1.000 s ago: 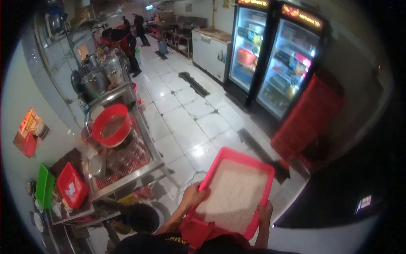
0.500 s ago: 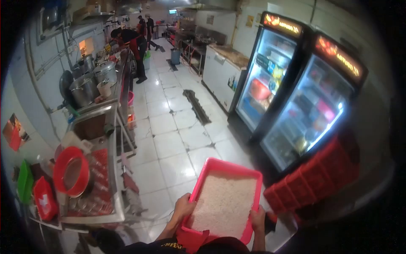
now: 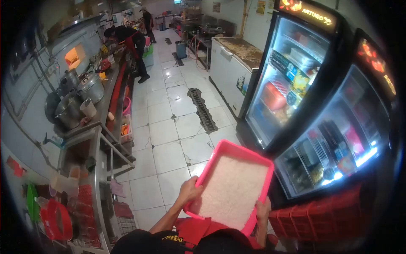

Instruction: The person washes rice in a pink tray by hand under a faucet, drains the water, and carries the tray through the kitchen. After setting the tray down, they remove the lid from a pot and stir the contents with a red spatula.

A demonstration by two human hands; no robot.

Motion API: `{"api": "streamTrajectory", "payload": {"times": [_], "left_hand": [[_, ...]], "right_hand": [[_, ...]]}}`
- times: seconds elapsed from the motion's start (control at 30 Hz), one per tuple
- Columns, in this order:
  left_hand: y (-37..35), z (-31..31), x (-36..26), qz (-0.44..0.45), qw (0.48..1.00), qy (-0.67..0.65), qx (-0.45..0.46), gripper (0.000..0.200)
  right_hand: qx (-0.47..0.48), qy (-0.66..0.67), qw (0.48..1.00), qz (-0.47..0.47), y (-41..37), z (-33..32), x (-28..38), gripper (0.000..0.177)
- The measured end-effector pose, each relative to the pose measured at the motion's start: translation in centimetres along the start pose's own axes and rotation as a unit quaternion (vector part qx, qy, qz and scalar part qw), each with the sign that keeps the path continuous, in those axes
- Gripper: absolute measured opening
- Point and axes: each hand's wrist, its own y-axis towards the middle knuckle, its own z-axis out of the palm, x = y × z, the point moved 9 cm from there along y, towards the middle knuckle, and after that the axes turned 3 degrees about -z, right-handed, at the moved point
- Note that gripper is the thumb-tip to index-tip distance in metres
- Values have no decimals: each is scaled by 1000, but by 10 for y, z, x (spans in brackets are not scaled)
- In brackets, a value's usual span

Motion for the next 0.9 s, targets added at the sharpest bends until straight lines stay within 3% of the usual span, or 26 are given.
{"api": "streamTrajectory", "payload": {"times": [0.13, 0.23, 0.33, 0.43, 0.57, 0.7, 0.87, 0.9], "left_hand": [[72, -11, -13, -20, 997, -14, -70, 30], [119, -30, -13, -65, 985, -73, -139, 27], [163, -45, -12, -118, 971, -91, -186, 28], [224, -61, -10, -135, 961, -114, -212, 30], [325, -77, 19, -151, 949, -150, -233, 33], [423, -135, -17, -185, 946, -162, -209, 33], [546, -217, -74, -110, 967, -94, -210, 30], [571, -231, -82, -111, 967, -89, -212, 30]], "right_hand": [[64, -47, 997, 8, 136, 41, -24, 24], [122, -82, 989, 33, 221, 96, 14, 24], [187, -28, 982, -14, 299, 156, 31, 22], [250, -57, 966, 33, 373, 221, 20, 22], [257, -122, 958, -36, 459, 307, 42, 19], [259, -122, 958, -15, 543, 377, 59, 23], [209, -31, 977, -1, 619, 449, 92, 24], [215, -60, 975, -1, 635, 462, 95, 32]]}}
